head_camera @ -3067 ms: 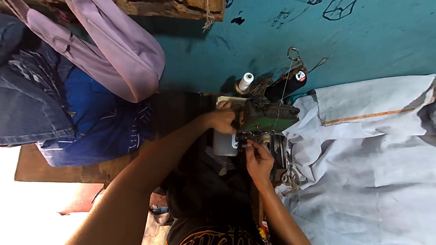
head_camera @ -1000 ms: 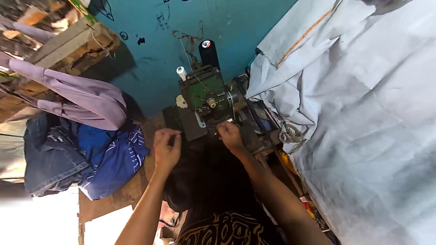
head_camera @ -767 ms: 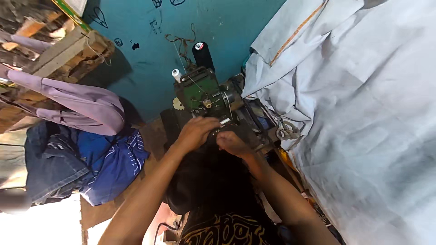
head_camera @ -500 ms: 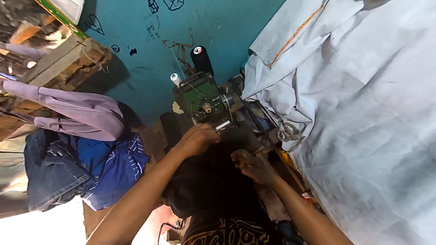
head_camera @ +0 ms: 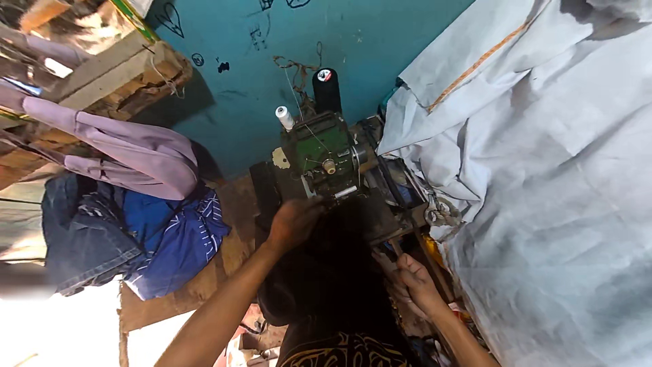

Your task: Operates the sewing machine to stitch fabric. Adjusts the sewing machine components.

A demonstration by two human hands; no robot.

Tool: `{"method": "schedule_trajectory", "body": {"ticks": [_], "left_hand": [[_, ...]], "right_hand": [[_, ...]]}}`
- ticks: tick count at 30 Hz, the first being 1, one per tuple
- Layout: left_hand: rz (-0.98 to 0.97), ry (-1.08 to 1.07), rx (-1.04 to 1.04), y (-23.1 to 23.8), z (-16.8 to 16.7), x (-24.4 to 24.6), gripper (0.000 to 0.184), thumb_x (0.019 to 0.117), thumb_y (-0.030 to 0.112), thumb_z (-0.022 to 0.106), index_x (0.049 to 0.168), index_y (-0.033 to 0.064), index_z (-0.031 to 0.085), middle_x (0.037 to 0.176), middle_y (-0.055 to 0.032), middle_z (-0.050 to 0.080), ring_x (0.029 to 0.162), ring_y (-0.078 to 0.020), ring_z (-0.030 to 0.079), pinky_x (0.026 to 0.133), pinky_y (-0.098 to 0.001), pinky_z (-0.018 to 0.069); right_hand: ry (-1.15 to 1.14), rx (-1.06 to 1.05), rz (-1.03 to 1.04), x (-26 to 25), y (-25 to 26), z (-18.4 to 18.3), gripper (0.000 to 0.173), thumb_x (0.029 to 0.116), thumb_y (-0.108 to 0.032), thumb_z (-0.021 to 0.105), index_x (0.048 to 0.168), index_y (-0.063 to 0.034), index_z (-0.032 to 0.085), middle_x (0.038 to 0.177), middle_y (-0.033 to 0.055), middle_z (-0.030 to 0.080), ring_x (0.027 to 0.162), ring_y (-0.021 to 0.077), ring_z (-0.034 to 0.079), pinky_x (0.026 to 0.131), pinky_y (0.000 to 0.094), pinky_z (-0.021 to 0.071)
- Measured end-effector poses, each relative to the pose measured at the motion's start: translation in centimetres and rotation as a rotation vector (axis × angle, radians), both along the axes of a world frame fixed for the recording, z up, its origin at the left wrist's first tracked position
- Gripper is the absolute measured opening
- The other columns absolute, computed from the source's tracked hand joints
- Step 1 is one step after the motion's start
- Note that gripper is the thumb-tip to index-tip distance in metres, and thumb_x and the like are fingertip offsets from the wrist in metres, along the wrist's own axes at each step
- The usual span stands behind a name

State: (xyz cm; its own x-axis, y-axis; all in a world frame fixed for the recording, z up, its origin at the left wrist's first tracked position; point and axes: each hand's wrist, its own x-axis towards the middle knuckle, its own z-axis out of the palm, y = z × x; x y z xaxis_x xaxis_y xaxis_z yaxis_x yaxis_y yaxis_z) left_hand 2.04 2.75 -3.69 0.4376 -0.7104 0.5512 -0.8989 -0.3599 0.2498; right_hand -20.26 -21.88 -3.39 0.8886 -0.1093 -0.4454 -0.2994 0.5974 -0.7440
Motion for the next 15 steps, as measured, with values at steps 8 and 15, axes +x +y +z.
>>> {"method": "schedule_trajectory", "body": {"ticks": [8,15], "left_hand": [[0.287,0.182,0.588,2.8,0.7,8.2,0.053,0.1100,0.039,0.027,0.149,0.0145,0.055,0.157,-0.0063,0.050,0.151,-0.0341,0.035,0.120,-0.0708,0.0144],[0.391,0.174,0.450,-2.0,6.6,0.8,0.032,0.0935,0.017,0.063,0.111,-0.0097,0.066,0.111,-0.0354,0.065,0.105,-0.0546,0.063,0.086,-0.0711,0.0487]], "right_hand": [[0.029,-0.721,0.141,-2.9,0.9,-0.9,0.031,0.1068,-0.013,0.043,0.120,0.0002,0.067,0.092,-0.0014,0.066,0.071,-0.0045,0.054,0.067,0.0137,0.0466],[-0.131,-0.773,0.342,-2.6,1.3,1.2,0.031,0.1047,-0.006,0.045,0.125,0.0026,0.066,0.108,0.0156,0.071,0.086,0.0123,0.066,0.082,0.0285,0.0554]]}}
